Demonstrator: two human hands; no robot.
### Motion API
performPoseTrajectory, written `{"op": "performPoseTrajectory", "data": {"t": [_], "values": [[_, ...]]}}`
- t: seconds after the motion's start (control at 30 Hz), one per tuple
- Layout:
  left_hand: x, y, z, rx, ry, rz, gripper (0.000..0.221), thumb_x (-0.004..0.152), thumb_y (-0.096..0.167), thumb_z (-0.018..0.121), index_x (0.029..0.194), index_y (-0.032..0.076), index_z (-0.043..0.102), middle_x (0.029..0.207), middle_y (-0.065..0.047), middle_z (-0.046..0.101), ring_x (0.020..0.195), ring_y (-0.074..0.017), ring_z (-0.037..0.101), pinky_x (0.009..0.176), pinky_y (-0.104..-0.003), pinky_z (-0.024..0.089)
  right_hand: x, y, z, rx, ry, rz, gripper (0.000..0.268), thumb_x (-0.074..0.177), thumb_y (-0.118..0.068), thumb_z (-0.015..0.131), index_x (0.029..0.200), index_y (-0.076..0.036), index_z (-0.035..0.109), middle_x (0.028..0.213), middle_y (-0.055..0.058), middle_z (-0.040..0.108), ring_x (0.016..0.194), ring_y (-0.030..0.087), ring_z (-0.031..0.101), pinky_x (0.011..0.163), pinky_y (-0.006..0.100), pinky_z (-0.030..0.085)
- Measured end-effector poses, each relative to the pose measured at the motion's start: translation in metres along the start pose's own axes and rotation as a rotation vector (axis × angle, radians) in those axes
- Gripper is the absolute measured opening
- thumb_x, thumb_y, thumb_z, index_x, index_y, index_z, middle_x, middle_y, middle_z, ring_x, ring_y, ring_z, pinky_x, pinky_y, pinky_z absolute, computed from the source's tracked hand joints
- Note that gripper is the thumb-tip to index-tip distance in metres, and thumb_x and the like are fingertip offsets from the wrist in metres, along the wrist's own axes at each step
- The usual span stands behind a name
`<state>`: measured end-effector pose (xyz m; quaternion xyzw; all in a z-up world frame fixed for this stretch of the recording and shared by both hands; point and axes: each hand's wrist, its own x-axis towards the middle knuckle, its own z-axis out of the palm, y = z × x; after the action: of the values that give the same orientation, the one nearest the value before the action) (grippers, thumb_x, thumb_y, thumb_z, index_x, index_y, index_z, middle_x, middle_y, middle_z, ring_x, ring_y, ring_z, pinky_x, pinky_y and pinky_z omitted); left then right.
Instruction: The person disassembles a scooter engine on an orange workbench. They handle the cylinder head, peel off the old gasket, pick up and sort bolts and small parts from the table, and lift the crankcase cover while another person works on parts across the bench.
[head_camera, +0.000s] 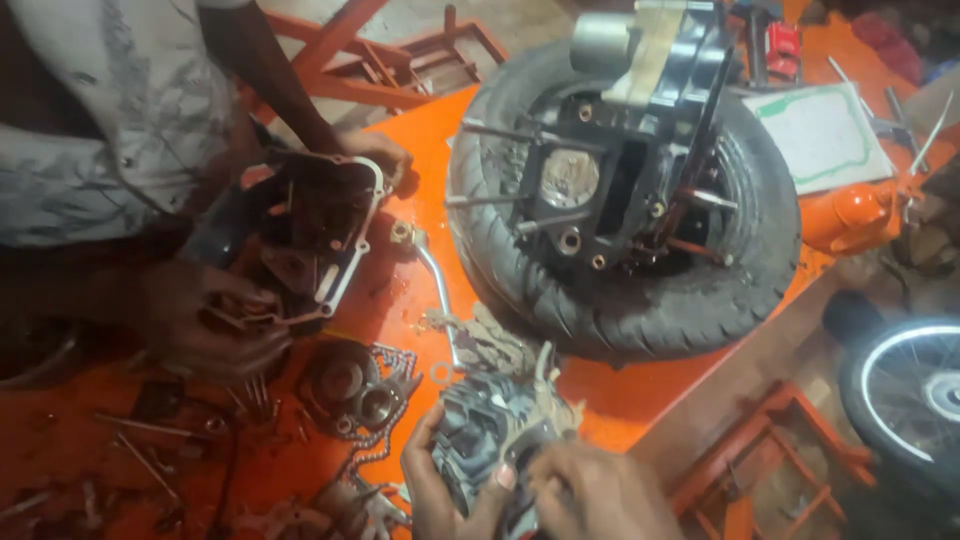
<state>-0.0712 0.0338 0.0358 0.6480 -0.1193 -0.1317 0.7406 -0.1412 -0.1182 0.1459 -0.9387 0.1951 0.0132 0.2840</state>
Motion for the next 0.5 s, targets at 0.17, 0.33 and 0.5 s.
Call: {"op": "performPoseTrajectory", "data": {"t": [0.17, 0.33, 0.5], "values": [[0.003, 0.024, -0.002, -0.070, 0.046, -0.121, 0.092, 0.076, 0.021, 0.082, 0.149, -0.002, 0.030, 0.139, -0.019, 0.048, 0.124, -0.0279, 0.061, 0.106, -0.041, 0.049, -0.001, -0.010, -0.012, -0.013, -0.009, 0.169, 0.012, 0.076, -0.017, 0.072, 0.087, -0.012, 0.073, 0.078, 0.010, 0.074, 0.072, 0.028, 0.077, 0.064, 0.042, 0.059], [0.005, 0.018, -0.006, 0.193, 0.063, -0.068, 0.086, 0.076, 0.021, 0.083, 0.148, 0.000, 0.041, 0.138, -0.019, 0.049, 0.128, -0.0284, 0.055, 0.111, -0.042, 0.041, -0.005, -0.013, -0.009, 0.071, -0.071, 0.161, 0.014, 0.076, -0.018, 0.076, 0.089, -0.013, 0.074, 0.079, 0.010, 0.074, 0.071, 0.023, 0.079, 0.066, 0.039, 0.061], [0.004, 0.021, -0.008, 0.079, 0.086, -0.075, 0.085, 0.079, 0.025, 0.081, 0.149, -0.001, 0.040, 0.141, -0.020, 0.045, 0.130, -0.0298, 0.053, 0.113, -0.044, 0.040, 0.002, -0.015, -0.013, 0.037, 0.061, 0.203, 0.018, 0.076, -0.020, 0.078, 0.093, -0.015, 0.077, 0.084, 0.008, 0.076, 0.074, 0.023, 0.079, 0.067, 0.037, 0.060]]}}
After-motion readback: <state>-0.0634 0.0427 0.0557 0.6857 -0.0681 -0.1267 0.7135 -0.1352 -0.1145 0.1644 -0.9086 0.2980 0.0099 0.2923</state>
